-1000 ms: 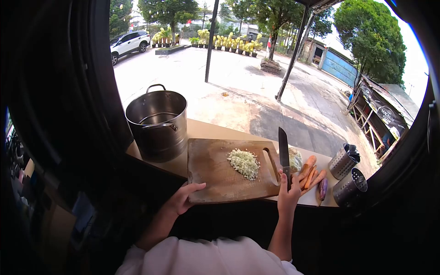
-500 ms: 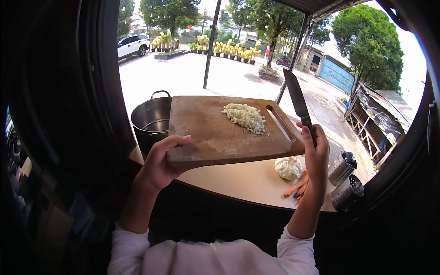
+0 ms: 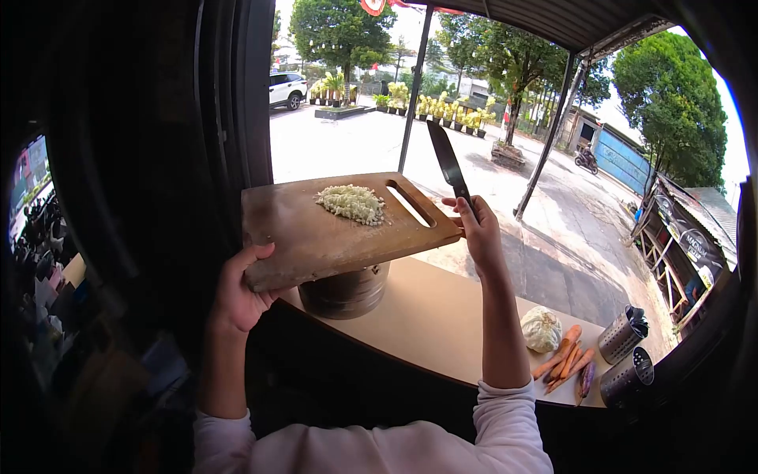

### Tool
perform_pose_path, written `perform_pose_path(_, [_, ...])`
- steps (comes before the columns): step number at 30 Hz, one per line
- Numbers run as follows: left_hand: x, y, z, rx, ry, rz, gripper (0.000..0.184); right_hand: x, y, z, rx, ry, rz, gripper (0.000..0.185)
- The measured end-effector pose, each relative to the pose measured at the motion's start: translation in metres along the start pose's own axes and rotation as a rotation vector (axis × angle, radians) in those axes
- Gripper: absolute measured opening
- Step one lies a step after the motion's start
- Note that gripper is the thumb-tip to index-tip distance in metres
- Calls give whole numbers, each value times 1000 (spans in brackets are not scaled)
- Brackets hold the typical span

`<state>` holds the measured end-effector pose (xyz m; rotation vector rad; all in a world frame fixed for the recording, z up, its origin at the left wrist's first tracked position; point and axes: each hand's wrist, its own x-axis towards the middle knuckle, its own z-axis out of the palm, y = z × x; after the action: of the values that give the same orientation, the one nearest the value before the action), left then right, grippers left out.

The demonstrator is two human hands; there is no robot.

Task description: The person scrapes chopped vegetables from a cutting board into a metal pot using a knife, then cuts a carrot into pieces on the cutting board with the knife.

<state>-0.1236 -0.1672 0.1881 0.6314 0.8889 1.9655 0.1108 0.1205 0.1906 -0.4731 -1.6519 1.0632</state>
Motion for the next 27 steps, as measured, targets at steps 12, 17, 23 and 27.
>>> perform_pose_path(12, [3, -10, -12, 25, 20, 16, 49, 22, 122, 34, 316, -332, -106, 37])
perform_pose_path(17, [4, -12, -13, 25, 32, 5, 52, 26, 179, 34, 265, -401, -286, 55])
perform_pose_path(23, [8, -22, -18, 3, 60, -23, 51, 19, 143, 33, 320, -321, -225, 33])
perform_pose_path(27, [12, -24, -12, 5, 39, -15, 46, 36, 140, 5, 236, -194, 24, 24])
